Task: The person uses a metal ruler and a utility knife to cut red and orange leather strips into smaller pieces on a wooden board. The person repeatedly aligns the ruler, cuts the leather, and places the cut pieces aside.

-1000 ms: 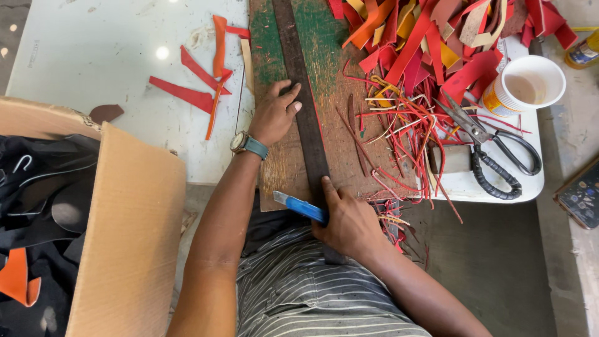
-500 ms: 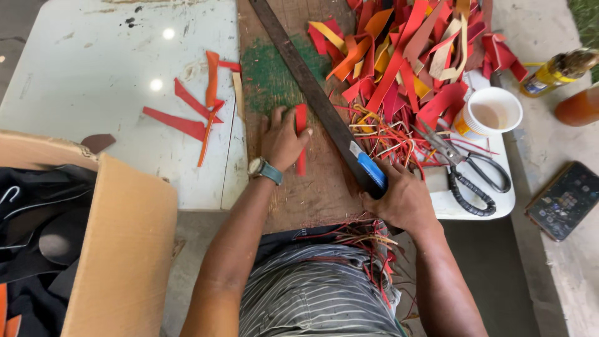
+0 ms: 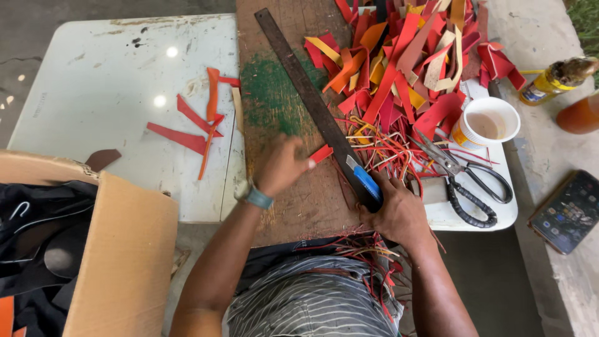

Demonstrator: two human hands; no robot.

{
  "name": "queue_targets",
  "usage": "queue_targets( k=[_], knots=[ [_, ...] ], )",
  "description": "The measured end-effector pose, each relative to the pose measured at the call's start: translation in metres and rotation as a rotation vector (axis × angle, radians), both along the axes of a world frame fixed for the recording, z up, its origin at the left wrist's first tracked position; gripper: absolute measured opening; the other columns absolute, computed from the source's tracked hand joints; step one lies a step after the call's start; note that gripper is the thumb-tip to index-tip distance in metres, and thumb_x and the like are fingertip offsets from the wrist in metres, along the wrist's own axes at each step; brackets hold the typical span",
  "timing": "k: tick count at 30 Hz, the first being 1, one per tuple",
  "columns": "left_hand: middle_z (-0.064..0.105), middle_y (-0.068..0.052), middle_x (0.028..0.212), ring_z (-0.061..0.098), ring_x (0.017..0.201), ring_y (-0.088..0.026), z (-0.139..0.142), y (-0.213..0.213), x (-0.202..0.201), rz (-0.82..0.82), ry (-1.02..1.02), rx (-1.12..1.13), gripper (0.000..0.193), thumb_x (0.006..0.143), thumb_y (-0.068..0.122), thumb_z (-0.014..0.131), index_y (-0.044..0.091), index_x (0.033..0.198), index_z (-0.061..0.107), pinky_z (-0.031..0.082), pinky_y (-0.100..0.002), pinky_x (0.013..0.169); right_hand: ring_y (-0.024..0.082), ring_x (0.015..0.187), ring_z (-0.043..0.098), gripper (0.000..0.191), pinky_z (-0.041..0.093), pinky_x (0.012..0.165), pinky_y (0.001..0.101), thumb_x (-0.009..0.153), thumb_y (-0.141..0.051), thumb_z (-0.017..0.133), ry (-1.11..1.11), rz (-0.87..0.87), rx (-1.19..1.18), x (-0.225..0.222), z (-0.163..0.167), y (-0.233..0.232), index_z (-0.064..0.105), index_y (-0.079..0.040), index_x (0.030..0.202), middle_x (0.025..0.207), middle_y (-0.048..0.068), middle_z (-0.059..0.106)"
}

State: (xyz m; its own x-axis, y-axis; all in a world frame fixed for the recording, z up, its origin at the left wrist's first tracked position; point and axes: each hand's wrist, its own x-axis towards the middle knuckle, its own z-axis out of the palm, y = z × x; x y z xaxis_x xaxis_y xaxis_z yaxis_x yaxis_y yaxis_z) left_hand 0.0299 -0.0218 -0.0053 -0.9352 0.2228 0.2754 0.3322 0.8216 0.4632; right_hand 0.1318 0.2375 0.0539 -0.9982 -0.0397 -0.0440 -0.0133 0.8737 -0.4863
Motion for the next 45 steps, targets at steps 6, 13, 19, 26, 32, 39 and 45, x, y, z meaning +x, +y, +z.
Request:
queue_targets(
  k=[6,13,19,26,32,39,45],
  knots=[
    [0.073,-0.011,0.090,0.072,0.084,-0.026,-0.028,0.005,0.036,0.017,-0.175,0.267,0.021,0.084,0.018,0.081,0.005,0.094,0.067,0.057,-0.040,0.075,0.047,0.098,0.068,0.072,0.055,0.083,0.0522,0.069,-0.033,0.081,0.098,0.057,0.003,0.000,-0.004,0.000,0.060,-0.009,0.134,0.112,0.026,0.068],
    [0.074,-0.003,0.086,0.072,0.080,-0.013,0.024,0.036,-0.015,-0.274,-0.063,0.651,0.023,0.086,0.025,0.082,0.010,0.091,0.066,0.059,-0.031,0.071,0.044,0.097,0.069,0.076,0.055,0.083,0.0501,0.069,-0.035,0.082,0.093,0.050,0.060,-0.001,-0.012,-0.003,0.060,-0.009,0.137,0.106,0.024,0.070],
    [0.077,-0.004,0.110,0.075,0.103,-0.016,0.094,0.108,-0.115,-0.188,0.199,0.838,0.038,0.096,0.036,0.071,0.012,0.124,0.066,0.061,-0.033,0.088,0.043,0.094,0.069,0.077,0.056,0.082,0.0492,0.068,-0.035,0.083,0.134,0.082,0.081,-0.001,-0.015,-0.004,0.060,-0.008,0.137,0.104,0.023,0.070],
    [0.069,-0.015,0.124,0.065,0.114,-0.031,0.017,-0.072,-0.104,0.430,0.238,0.382,0.030,0.097,0.010,0.064,0.005,0.126,0.064,0.050,-0.043,0.099,0.043,0.094,0.070,0.075,0.056,0.079,0.0498,0.068,-0.034,0.083,0.124,0.076,0.027,-0.002,-0.008,-0.004,0.061,-0.010,0.135,0.106,0.022,0.070],
    [0.064,-0.018,0.119,0.063,0.105,-0.038,-0.015,-0.148,-0.047,0.315,0.145,0.100,0.023,0.092,0.008,0.066,0.007,0.113,0.075,0.052,-0.046,0.090,0.044,0.092,0.069,0.073,0.055,0.079,0.0508,0.070,-0.034,0.083,0.070,0.057,0.101,-0.001,-0.009,-0.008,0.060,-0.010,0.135,0.101,0.022,0.069],
    [0.067,-0.008,0.120,0.068,0.102,-0.030,-0.012,-0.138,-0.048,0.474,0.097,-0.018,0.023,0.087,0.008,0.068,0.013,0.107,0.077,0.055,-0.045,0.090,0.044,0.094,0.069,0.074,0.056,0.079,0.0502,0.068,-0.033,0.082,0.134,0.098,0.053,-0.002,-0.009,-0.008,0.060,-0.009,0.135,0.108,0.023,0.070],
    [0.059,-0.013,0.131,0.065,0.107,-0.036,0.017,-0.126,-0.084,0.372,0.154,0.129,0.036,0.088,0.011,0.068,0.010,0.124,0.070,0.053,-0.049,0.092,0.043,0.095,0.070,0.074,0.056,0.082,0.0490,0.069,-0.033,0.082,0.085,0.067,0.065,-0.002,-0.010,-0.007,0.060,-0.012,0.137,0.107,0.023,0.069]
  ],
)
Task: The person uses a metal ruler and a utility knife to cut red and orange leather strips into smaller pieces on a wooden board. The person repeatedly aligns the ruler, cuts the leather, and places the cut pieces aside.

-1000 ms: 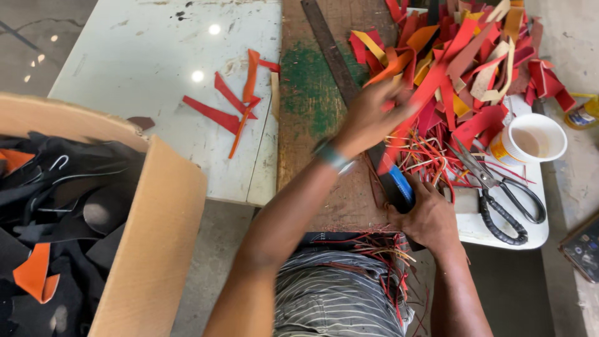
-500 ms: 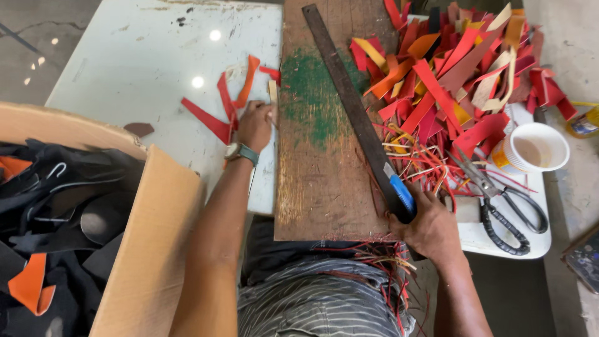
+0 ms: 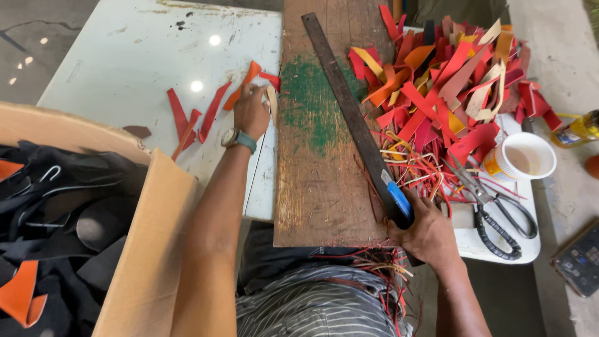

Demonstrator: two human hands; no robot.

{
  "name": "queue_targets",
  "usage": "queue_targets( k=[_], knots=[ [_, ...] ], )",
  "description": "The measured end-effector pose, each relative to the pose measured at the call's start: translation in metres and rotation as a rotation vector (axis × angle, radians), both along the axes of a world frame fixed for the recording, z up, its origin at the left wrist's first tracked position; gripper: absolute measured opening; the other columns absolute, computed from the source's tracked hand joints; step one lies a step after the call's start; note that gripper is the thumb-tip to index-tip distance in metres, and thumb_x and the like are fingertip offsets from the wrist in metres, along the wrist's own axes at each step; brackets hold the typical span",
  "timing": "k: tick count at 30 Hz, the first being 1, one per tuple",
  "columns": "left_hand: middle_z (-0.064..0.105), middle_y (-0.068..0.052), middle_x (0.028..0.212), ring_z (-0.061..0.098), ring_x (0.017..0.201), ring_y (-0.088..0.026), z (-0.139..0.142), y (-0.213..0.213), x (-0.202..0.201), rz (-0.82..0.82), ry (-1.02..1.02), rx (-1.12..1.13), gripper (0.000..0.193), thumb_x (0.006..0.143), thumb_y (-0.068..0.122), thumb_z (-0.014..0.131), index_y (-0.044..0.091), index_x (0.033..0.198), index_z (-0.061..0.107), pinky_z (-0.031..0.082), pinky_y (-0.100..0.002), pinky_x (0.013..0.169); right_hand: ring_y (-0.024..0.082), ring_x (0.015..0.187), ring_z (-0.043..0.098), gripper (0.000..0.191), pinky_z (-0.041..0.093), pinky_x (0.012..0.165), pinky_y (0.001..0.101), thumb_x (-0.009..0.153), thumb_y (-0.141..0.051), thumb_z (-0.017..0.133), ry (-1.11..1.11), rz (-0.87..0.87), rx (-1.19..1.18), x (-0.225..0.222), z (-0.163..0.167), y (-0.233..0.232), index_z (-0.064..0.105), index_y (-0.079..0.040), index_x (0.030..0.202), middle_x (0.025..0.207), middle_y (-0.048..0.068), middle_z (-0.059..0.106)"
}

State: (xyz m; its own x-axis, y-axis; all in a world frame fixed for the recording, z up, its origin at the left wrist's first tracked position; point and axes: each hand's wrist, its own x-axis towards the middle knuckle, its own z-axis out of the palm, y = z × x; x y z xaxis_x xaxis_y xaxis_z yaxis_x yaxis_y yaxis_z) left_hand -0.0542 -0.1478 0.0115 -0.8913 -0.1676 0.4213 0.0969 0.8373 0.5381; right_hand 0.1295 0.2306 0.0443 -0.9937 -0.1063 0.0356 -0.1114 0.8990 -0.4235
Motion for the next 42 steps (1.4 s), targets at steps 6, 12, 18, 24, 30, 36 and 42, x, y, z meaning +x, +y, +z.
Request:
queue_targets(
  k=[6,12,18,24,30,36,42],
  knots=[
    [0.045,-0.021,0.144,0.056,0.113,-0.046,0.017,0.004,-0.067,-0.065,-0.317,-0.134,0.057,0.077,0.004,0.067,0.013,0.134,0.063,0.047,-0.057,0.091,0.043,0.096,0.070,0.077,0.056,0.080,0.0489,0.069,-0.035,0.084,-0.034,-0.011,0.002,-0.004,0.000,0.000,0.058,-0.013,0.138,0.109,0.022,0.069],
    [0.071,-0.022,0.116,0.067,0.113,-0.040,0.010,-0.009,-0.071,-0.186,-0.329,-0.280,0.024,0.087,0.013,0.073,0.008,0.110,0.077,0.054,-0.047,0.101,0.043,0.095,0.069,0.077,0.057,0.078,0.0493,0.069,-0.035,0.083,-0.035,-0.016,-0.009,-0.005,-0.002,0.002,0.057,-0.012,0.138,0.109,0.022,0.068],
    [0.071,-0.026,0.100,0.070,0.099,-0.041,0.027,-0.034,-0.029,-0.034,-0.575,-0.374,0.033,0.077,0.027,0.084,0.001,0.096,0.075,0.058,-0.047,0.087,0.042,0.095,0.070,0.076,0.056,0.078,0.0495,0.070,-0.037,0.082,0.008,-0.023,0.024,0.000,-0.009,0.004,0.058,-0.013,0.138,0.107,0.020,0.070],
    [0.047,-0.020,0.153,0.064,0.121,-0.040,0.053,-0.064,-0.007,0.567,-0.364,0.313,0.060,0.092,0.040,0.055,0.011,0.144,0.052,0.054,-0.052,0.100,0.040,0.095,0.071,0.076,0.057,0.081,0.0485,0.072,-0.041,0.080,-0.017,-0.014,0.071,0.000,-0.010,0.004,0.058,-0.016,0.140,0.106,0.019,0.070],
    [0.046,-0.024,0.152,0.027,0.151,-0.041,0.020,-0.074,0.012,0.669,-0.754,0.002,0.061,0.099,0.034,0.045,0.001,0.150,0.041,0.031,-0.062,0.113,0.042,0.095,0.070,0.078,0.057,0.079,0.0503,0.068,-0.039,0.081,0.045,-0.019,-0.005,-0.002,-0.005,0.004,0.058,-0.015,0.139,0.110,0.021,0.069],
    [0.068,-0.026,0.118,0.065,0.111,-0.046,0.030,-0.059,-0.003,0.147,-0.685,-0.376,0.048,0.098,0.043,0.054,0.001,0.107,0.074,0.051,-0.052,0.099,0.042,0.094,0.070,0.077,0.057,0.080,0.0507,0.071,-0.041,0.079,-0.041,-0.039,0.050,0.001,-0.006,0.007,0.058,-0.016,0.140,0.109,0.019,0.070],
    [0.073,-0.025,0.103,0.071,0.101,-0.042,0.054,-0.038,-0.010,0.196,-0.329,-0.125,0.030,0.090,0.031,0.068,0.004,0.099,0.078,0.057,-0.049,0.093,0.041,0.094,0.070,0.076,0.056,0.080,0.0503,0.071,-0.042,0.080,-0.033,-0.028,0.061,0.002,-0.004,0.004,0.058,-0.016,0.139,0.105,0.019,0.070]
  ],
)
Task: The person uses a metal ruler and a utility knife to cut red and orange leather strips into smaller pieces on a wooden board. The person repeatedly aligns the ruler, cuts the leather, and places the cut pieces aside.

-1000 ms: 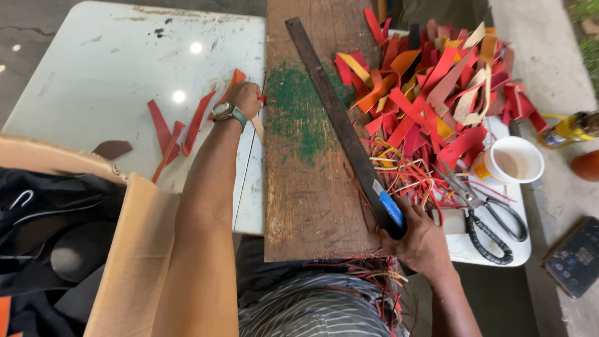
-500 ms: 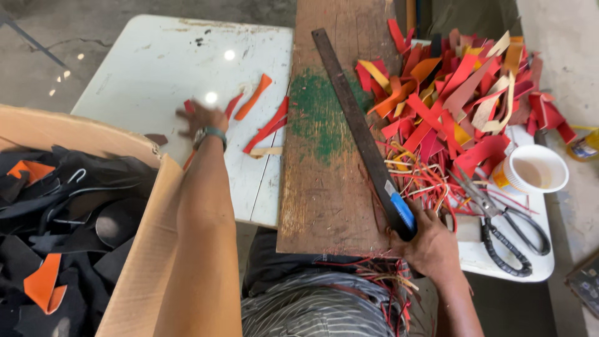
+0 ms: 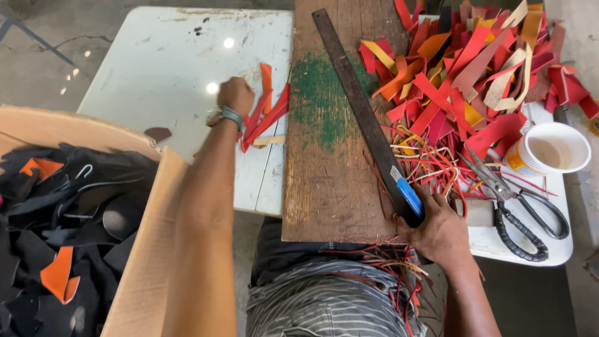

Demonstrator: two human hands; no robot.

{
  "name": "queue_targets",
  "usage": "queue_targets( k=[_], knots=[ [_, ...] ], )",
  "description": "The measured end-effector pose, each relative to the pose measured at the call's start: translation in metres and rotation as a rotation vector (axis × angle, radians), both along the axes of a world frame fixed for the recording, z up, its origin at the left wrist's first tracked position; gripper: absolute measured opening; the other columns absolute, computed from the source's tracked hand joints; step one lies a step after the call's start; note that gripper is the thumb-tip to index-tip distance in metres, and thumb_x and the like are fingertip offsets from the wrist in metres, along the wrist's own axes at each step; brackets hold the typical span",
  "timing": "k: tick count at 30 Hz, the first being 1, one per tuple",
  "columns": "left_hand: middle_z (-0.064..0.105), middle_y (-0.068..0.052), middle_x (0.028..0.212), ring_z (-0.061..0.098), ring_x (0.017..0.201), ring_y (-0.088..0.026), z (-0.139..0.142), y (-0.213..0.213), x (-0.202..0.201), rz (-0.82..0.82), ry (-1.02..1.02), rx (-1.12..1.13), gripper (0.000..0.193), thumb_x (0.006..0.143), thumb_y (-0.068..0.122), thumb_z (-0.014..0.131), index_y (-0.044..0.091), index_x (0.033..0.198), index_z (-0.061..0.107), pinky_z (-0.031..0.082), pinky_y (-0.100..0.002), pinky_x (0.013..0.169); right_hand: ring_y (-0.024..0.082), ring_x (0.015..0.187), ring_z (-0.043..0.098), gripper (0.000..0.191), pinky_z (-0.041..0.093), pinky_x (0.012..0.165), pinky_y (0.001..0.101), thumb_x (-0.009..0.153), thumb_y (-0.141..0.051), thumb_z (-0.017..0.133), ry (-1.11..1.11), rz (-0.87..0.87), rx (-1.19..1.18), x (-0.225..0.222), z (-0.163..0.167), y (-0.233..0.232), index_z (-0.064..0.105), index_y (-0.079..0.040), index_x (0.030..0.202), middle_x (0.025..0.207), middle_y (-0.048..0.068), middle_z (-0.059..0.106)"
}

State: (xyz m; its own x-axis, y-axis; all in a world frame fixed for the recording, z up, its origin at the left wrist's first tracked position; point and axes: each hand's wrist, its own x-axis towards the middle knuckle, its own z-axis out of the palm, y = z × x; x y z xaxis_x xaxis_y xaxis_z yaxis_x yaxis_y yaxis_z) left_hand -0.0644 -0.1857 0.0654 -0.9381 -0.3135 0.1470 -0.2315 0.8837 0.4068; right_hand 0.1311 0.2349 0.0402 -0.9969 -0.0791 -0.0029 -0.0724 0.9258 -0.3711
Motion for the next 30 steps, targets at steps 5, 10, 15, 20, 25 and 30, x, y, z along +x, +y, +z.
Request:
queue_targets(
  k=[5,10,15,20,25,30],
  knots=[
    [0.068,-0.025,0.109,0.067,0.099,-0.042,-0.011,0.030,-0.034,0.099,0.055,-0.020,0.035,0.086,0.036,0.075,0.002,0.095,0.077,0.054,-0.055,0.085,0.044,0.097,0.069,0.075,0.056,0.081,0.0505,0.070,-0.037,0.082,0.073,0.038,-0.070,-0.002,0.002,0.000,0.059,-0.013,0.137,0.111,0.022,0.068],
    [0.067,-0.024,0.105,0.066,0.099,-0.044,-0.031,0.027,-0.062,0.055,0.034,0.004,0.033,0.074,0.027,0.084,0.005,0.097,0.075,0.054,-0.054,0.084,0.044,0.096,0.069,0.076,0.056,0.081,0.0496,0.071,-0.035,0.081,0.006,-0.013,-0.070,-0.003,-0.002,0.003,0.057,-0.012,0.139,0.115,0.023,0.067],
    [0.076,-0.014,0.089,0.073,0.086,-0.035,-0.027,0.021,-0.082,-0.090,0.462,0.073,0.008,0.090,0.006,0.074,0.011,0.084,0.071,0.059,-0.047,0.082,0.042,0.094,0.070,0.074,0.057,0.081,0.0474,0.068,-0.031,0.081,0.086,0.065,-0.130,-0.007,0.004,0.007,0.061,-0.006,0.135,0.109,0.025,0.069],
    [0.077,-0.004,0.090,0.079,0.081,-0.020,-0.003,0.027,-0.071,-0.216,0.708,0.706,0.042,0.085,-0.003,0.077,0.005,0.116,0.049,0.062,-0.034,0.074,0.023,0.065,0.065,0.045,0.055,0.067,0.0389,0.066,-0.031,0.083,-0.258,-0.057,-0.198,-0.012,0.035,0.032,0.074,-0.001,0.098,0.070,0.013,0.070],
    [0.061,-0.010,0.135,0.063,0.122,-0.019,-0.039,0.101,0.024,-0.678,0.450,0.950,0.034,0.087,-0.009,0.073,0.001,0.119,0.066,0.066,-0.035,0.090,0.022,0.060,0.058,0.070,0.050,0.062,0.0421,0.065,-0.032,0.082,-0.331,-0.108,-0.215,-0.010,0.066,0.061,0.070,-0.022,0.134,0.065,0.013,0.065],
    [0.072,-0.008,0.123,0.073,0.095,-0.022,-0.090,0.161,0.085,-0.396,-0.015,1.248,0.042,0.081,0.005,0.075,0.007,0.123,0.070,0.064,-0.036,0.079,0.023,0.065,0.063,0.070,0.052,0.067,0.0395,0.064,-0.036,0.081,-0.314,-0.093,-0.271,0.002,0.071,0.057,0.069,-0.022,0.132,0.074,0.012,0.066]
  ],
)
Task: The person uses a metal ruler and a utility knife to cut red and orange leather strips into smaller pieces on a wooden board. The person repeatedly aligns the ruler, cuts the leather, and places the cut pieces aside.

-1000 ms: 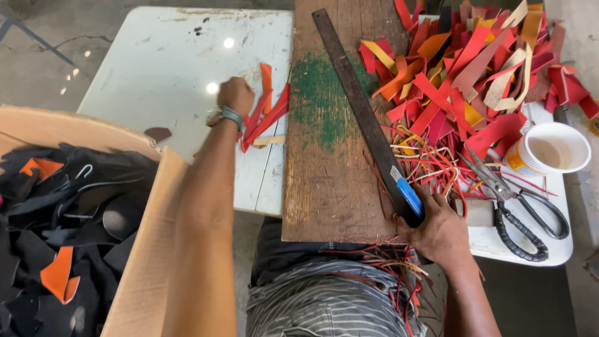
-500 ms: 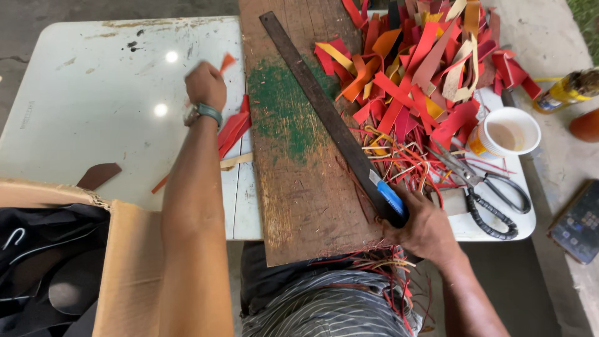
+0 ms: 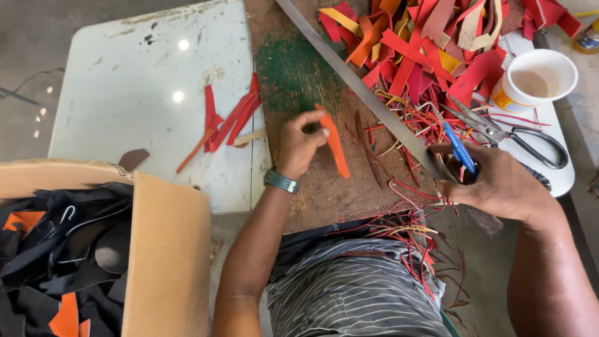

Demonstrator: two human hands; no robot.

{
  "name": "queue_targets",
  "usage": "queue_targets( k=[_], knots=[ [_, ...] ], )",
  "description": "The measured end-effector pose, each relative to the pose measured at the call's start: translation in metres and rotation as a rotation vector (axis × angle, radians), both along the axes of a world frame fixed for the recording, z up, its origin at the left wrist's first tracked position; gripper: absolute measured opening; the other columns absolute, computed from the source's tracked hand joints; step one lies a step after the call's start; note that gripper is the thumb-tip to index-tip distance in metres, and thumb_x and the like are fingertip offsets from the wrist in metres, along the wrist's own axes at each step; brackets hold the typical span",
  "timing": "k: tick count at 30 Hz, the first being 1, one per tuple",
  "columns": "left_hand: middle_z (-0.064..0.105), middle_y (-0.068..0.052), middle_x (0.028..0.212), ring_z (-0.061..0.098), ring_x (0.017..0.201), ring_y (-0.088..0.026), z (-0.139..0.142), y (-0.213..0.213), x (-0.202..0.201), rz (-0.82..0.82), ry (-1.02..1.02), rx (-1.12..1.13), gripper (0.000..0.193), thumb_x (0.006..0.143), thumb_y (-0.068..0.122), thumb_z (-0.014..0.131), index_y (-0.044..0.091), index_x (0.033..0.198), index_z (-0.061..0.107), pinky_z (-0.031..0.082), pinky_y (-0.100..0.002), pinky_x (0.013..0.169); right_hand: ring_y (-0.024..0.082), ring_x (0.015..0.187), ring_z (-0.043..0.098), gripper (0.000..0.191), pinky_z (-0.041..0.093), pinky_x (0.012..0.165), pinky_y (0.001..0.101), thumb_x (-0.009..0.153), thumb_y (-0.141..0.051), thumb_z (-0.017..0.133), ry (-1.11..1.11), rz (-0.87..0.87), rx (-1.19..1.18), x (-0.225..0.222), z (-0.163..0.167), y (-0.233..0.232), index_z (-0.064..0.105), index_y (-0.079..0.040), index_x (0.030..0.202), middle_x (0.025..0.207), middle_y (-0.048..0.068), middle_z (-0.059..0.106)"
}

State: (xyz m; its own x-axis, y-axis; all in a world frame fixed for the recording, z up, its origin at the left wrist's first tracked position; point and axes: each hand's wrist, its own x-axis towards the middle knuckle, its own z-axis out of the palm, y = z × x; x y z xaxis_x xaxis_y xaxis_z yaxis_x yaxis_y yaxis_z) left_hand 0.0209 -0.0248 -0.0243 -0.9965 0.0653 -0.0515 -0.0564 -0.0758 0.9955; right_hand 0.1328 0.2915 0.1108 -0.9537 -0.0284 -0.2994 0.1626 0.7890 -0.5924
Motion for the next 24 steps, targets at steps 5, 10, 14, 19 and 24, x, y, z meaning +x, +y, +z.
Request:
queue_targets(
  k=[5,10,14,19,24],
  knots=[
    [0.055,-0.014,0.143,0.068,0.111,-0.030,-0.017,-0.016,0.008,-0.148,0.216,-0.968,0.048,0.087,0.020,0.076,0.009,0.133,0.067,0.054,-0.041,0.098,0.024,0.068,0.065,0.075,0.053,0.071,0.0376,0.064,-0.039,0.084,-0.019,0.015,-0.008,0.013,-0.008,-0.011,0.065,-0.022,0.135,0.077,0.011,0.069],
    [0.037,-0.018,0.157,0.058,0.129,-0.035,-0.031,-0.042,0.014,-0.290,0.382,-0.986,0.057,0.095,0.032,0.074,0.009,0.145,0.058,0.047,-0.046,0.107,0.025,0.066,0.065,0.082,0.054,0.066,0.0394,0.068,-0.033,0.082,-0.056,0.053,0.045,0.021,-0.018,-0.022,0.062,-0.027,0.148,0.081,0.009,0.068],
    [0.037,-0.017,0.159,0.056,0.133,-0.033,-0.043,-0.039,0.005,-0.272,0.507,-1.120,0.059,0.102,0.039,0.070,0.012,0.151,0.053,0.040,-0.056,0.110,0.026,0.063,0.066,0.076,0.056,0.065,0.0397,0.069,-0.026,0.082,-0.095,0.060,0.000,0.026,-0.014,-0.037,0.063,-0.018,0.142,0.082,0.013,0.071],
    [0.036,-0.017,0.161,0.049,0.140,-0.036,-0.040,-0.038,0.003,-0.141,0.409,-0.879,0.082,0.093,0.050,0.073,0.010,0.157,0.040,0.048,-0.049,0.113,0.027,0.073,0.073,0.076,0.057,0.072,0.0393,0.063,-0.024,0.080,0.197,0.200,-0.136,0.049,-0.018,-0.077,0.061,-0.007,0.134,0.089,0.019,0.073],
    [0.032,-0.020,0.158,0.040,0.142,-0.043,-0.021,-0.054,0.029,-0.241,0.439,-0.861,0.092,0.079,0.050,0.081,0.011,0.155,0.045,0.042,-0.051,0.110,0.030,0.078,0.074,0.076,0.057,0.079,0.0409,0.066,-0.034,0.087,-0.017,0.092,0.012,0.044,-0.007,-0.067,0.062,-0.013,0.134,0.092,0.019,0.075]
  ],
)
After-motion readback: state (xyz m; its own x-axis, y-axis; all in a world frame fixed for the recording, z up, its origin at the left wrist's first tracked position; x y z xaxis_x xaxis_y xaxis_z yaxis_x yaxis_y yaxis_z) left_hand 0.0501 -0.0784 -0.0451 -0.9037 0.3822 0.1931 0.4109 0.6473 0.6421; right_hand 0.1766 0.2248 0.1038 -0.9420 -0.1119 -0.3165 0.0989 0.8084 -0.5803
